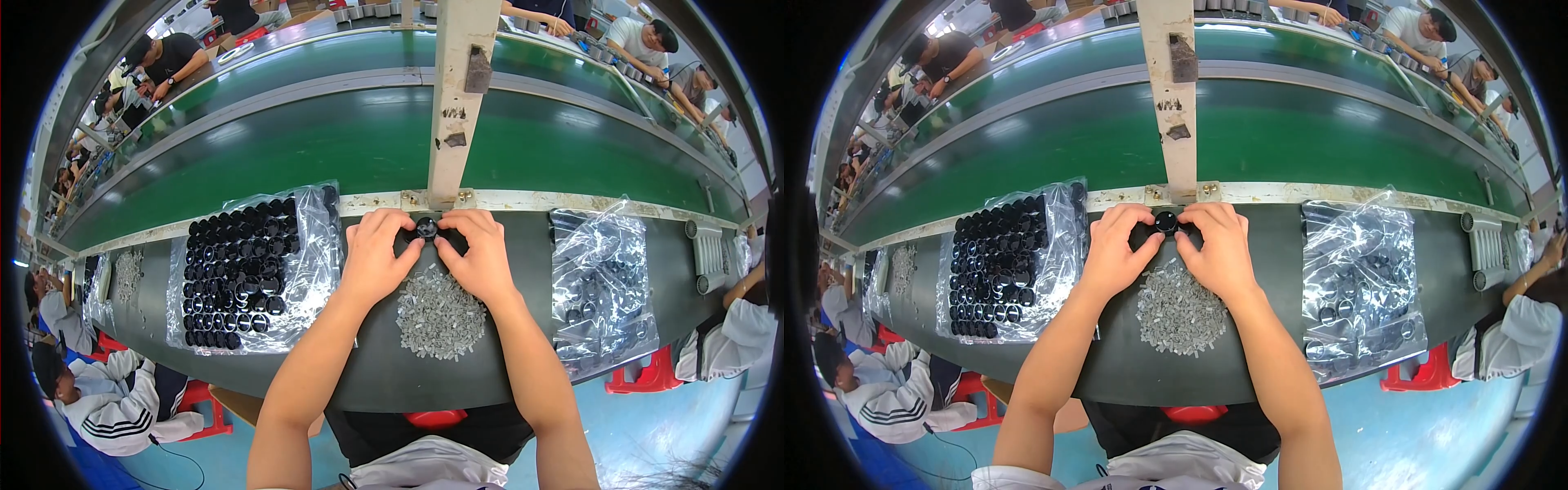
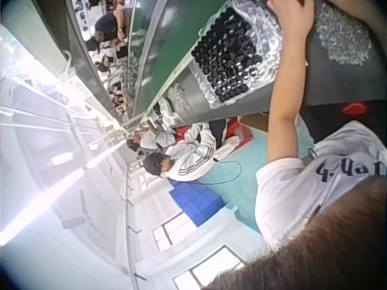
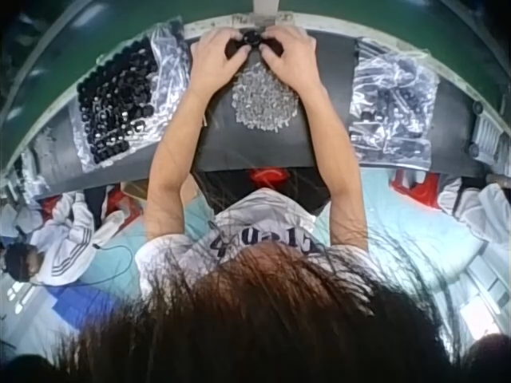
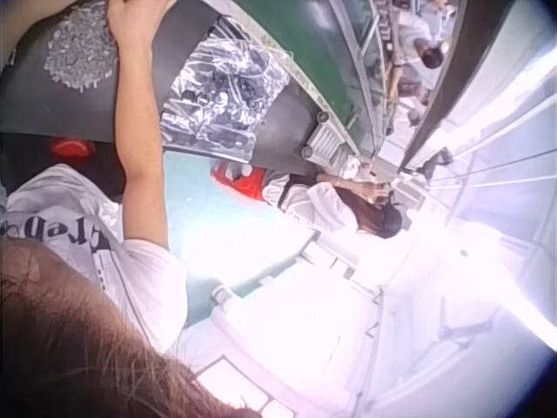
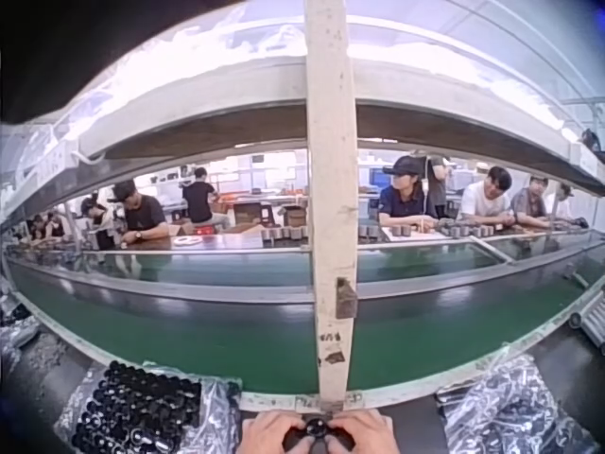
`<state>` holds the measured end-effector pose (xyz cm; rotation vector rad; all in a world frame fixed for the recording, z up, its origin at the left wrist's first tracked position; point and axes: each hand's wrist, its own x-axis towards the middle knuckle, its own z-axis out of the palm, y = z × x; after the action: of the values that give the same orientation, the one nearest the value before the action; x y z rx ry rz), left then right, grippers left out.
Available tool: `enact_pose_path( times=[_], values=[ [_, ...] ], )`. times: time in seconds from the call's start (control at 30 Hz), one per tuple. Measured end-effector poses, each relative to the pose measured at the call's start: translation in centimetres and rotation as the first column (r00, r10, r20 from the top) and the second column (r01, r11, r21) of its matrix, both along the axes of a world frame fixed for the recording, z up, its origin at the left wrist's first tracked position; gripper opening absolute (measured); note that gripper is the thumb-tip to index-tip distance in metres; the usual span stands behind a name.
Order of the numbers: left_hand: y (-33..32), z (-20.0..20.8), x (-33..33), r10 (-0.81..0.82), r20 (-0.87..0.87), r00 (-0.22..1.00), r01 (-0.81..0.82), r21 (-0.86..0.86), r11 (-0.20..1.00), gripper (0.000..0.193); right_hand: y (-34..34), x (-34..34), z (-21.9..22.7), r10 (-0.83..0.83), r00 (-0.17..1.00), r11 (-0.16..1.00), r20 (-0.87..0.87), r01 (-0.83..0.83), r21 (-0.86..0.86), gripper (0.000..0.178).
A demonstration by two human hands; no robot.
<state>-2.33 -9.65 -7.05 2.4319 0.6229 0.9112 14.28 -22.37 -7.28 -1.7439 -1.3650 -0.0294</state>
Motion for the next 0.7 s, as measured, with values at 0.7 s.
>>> enact_pose_path(
  times=[0.7],
  values=[
    [-0.14, 0.21, -0.08, -0.001, -0.057, 0.998, -0.002, -0.054, 0.999, 0.046, -0.24, -0.09, 0.51, 0.001, 1.000, 0.997, 0.002, -0.001, -0.076, 0.042]
  ],
)
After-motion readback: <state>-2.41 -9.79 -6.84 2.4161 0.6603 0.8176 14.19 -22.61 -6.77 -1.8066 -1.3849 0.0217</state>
